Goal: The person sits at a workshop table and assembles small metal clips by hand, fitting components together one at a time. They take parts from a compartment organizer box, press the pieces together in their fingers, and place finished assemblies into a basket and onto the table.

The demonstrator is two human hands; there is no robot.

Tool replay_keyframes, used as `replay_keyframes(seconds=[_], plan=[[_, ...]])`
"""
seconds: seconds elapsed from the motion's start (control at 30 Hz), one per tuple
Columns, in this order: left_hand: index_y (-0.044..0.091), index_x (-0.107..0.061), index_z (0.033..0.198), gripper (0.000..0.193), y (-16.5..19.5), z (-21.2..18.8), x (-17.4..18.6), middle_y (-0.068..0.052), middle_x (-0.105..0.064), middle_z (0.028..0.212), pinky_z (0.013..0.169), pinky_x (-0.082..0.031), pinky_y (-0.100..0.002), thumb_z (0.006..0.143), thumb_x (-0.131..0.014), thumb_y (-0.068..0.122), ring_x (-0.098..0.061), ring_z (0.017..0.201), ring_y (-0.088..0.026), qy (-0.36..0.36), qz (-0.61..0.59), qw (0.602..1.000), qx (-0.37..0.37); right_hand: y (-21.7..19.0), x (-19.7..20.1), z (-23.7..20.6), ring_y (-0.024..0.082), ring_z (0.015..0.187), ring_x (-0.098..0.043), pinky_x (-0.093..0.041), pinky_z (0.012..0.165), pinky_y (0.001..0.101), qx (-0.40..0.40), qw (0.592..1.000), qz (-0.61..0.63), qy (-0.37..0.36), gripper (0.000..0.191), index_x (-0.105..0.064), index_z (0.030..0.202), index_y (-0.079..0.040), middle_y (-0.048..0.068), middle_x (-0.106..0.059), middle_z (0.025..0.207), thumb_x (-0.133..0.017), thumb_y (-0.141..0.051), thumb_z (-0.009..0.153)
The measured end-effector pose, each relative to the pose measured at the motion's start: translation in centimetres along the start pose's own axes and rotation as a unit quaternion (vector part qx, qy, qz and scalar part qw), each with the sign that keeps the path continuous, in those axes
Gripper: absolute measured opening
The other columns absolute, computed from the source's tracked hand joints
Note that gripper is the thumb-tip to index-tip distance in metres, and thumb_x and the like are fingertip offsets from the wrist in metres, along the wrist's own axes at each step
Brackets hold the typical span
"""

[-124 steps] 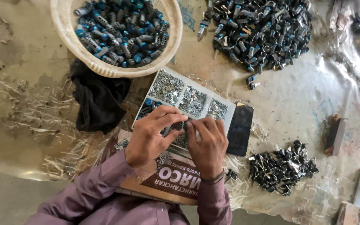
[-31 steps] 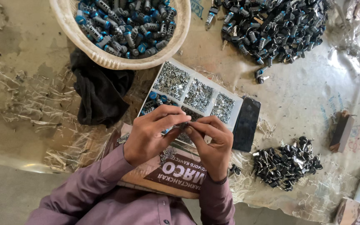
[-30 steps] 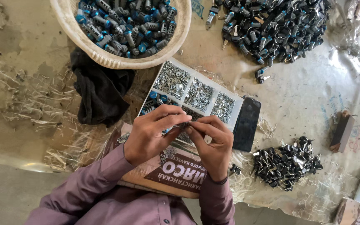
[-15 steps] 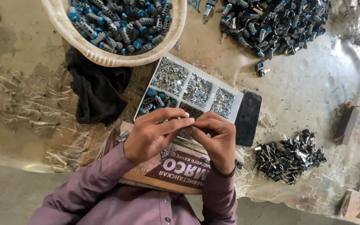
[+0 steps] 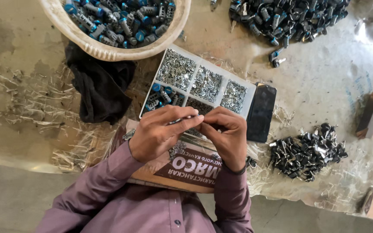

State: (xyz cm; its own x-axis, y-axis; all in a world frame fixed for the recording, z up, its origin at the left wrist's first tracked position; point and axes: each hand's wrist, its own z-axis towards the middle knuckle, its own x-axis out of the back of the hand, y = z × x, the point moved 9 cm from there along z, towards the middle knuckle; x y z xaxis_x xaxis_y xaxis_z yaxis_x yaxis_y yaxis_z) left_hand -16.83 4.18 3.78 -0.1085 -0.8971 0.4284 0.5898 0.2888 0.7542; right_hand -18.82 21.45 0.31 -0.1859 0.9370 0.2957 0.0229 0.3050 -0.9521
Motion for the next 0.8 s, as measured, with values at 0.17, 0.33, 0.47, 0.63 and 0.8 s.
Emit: replay_keyframes(seconds=[0.17, 0.33, 0.47, 0.63, 0.8], plan=[[0.011, -0.072, 0.124, 0.043, -0.3, 0.1, -0.3, -0.007, -0.070, 0.122, 0.084, -0.061, -0.033, 0.084, -0.077, -0.004, -0.073, 0.103, -0.023, 0.024, -0.058, 0.997, 0.047, 0.5, -0.2, 0.2, 0.009, 0.081, -0.062, -0.047, 0.070, 0.0238, 0.021, 0.987, 0.147, -0.055, 0.011, -0.076, 0.094, 0.003, 0.005, -0.068, 0.089, -0.083, 0.001, 0.084], [0.010, -0.072, 0.120, 0.040, -1.5, 0.2, 0.8, -0.008, -0.071, 0.121, 0.090, -0.061, -0.033, 0.082, -0.081, 0.001, -0.074, 0.108, -0.024, 0.082, -0.097, 0.986, 0.112, -1.3, 1.3, 0.3, 0.011, 0.070, -0.058, -0.045, 0.061, 0.0242, 0.042, 0.988, -0.129, 0.080, 0.018, -0.077, 0.095, -0.003, 0.003, -0.067, 0.090, -0.086, -0.009, 0.080], [0.010, -0.072, 0.117, 0.038, -1.9, 0.5, 0.9, -0.007, -0.072, 0.118, 0.087, -0.061, -0.032, 0.082, -0.084, 0.003, -0.075, 0.104, -0.023, 0.094, -0.078, 0.983, 0.140, -3.8, -2.4, 1.1, 0.021, 0.076, -0.062, -0.049, 0.065, 0.0320, 0.129, 0.897, -0.417, 0.067, 0.014, -0.077, 0.088, -0.007, 0.004, -0.067, 0.086, -0.086, -0.012, 0.078], [0.010, -0.072, 0.117, 0.040, -1.8, 0.5, 1.0, -0.008, -0.072, 0.117, 0.087, -0.060, -0.033, 0.080, -0.084, 0.004, -0.074, 0.104, -0.025, 0.098, -0.060, 0.985, 0.131, -6.1, -0.6, -0.1, 0.020, 0.081, -0.062, -0.051, 0.072, 0.0329, 0.178, 0.893, -0.380, 0.165, 0.012, -0.078, 0.098, -0.008, 0.003, -0.066, 0.089, -0.083, -0.008, 0.087], [0.010, -0.071, 0.118, 0.041, -1.9, 0.6, 0.9, -0.008, -0.071, 0.117, 0.086, -0.061, -0.033, 0.080, -0.084, 0.004, -0.074, 0.102, -0.025, 0.102, -0.063, 0.986, 0.120, -5.0, 0.0, -0.2, 0.014, 0.073, -0.059, -0.046, 0.060, 0.0256, 0.129, 0.941, -0.273, 0.155, 0.009, -0.079, 0.093, -0.006, 0.002, -0.068, 0.084, -0.084, -0.007, 0.085]])
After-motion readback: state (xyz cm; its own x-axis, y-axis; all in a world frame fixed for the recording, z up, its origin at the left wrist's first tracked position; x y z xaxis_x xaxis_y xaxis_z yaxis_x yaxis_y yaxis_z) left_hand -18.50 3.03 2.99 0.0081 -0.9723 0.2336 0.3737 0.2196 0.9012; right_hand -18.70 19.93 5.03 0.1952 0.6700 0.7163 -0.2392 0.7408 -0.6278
